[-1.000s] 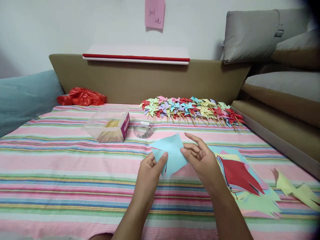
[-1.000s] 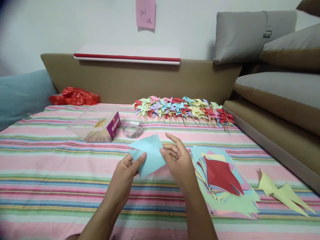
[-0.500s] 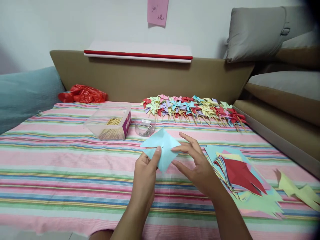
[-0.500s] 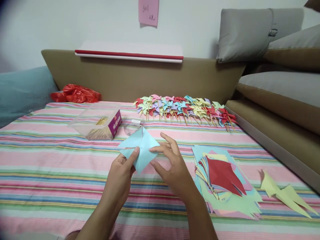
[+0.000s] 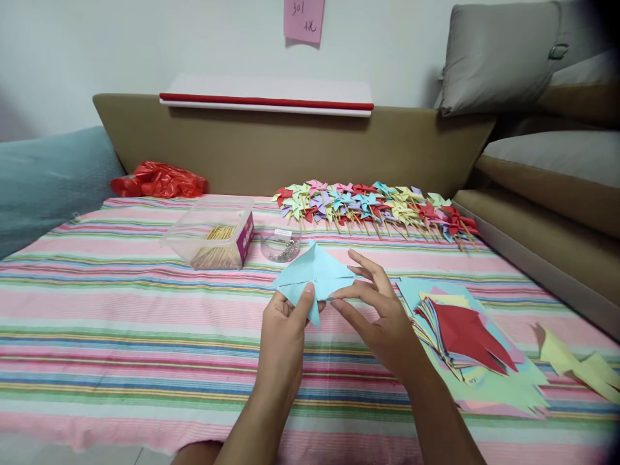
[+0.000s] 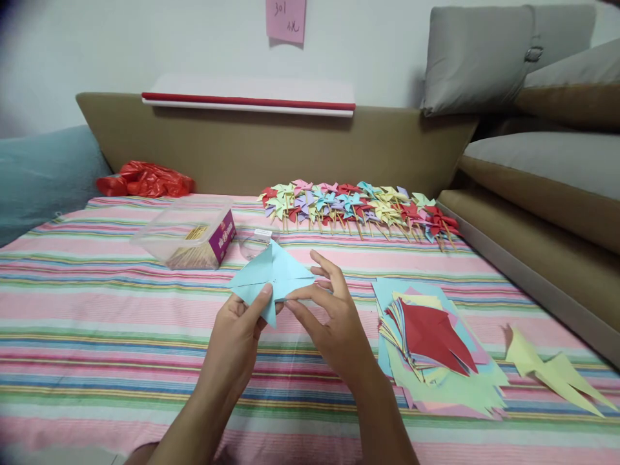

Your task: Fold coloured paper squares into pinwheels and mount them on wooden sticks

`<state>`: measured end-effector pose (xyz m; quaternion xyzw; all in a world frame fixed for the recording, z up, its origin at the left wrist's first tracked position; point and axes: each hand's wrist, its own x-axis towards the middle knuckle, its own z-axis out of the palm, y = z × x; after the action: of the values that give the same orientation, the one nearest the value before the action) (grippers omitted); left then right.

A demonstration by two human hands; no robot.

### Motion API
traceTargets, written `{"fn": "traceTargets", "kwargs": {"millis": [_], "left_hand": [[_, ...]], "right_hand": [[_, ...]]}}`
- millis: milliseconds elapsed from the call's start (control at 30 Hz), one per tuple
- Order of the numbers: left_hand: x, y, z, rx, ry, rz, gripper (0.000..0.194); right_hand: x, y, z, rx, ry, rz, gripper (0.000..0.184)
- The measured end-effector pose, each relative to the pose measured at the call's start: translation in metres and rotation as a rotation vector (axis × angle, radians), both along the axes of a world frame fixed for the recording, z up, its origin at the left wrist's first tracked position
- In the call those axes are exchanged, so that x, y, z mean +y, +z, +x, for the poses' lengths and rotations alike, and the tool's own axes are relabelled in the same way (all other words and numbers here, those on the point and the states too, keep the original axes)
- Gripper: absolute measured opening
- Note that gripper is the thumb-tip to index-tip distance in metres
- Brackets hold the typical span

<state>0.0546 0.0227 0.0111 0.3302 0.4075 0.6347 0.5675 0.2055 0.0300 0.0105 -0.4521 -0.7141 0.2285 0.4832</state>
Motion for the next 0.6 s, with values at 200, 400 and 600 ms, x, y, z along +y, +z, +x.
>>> {"fn": "traceTargets", "kwargs": {"millis": [200,400,600], "left_hand": [[-0.002,0.001,0.004,0.039,-0.034,-0.005,0.032],[-0.003,0.004,0.009,0.031,-0.054,-0.003,0.032],[-0.004,0.008,0.011,0.02,-0.047,0.018,0.029]], "right_hand": [[0.002,0.002,-0.004,0.126,-0.085,-0.037,0.016],[0.003,0.001,-0.011,0.307,-0.089,-0.122,0.013],[0.007,-0.007,-0.014,0.346,-0.068,-0.11,0.012]]}}
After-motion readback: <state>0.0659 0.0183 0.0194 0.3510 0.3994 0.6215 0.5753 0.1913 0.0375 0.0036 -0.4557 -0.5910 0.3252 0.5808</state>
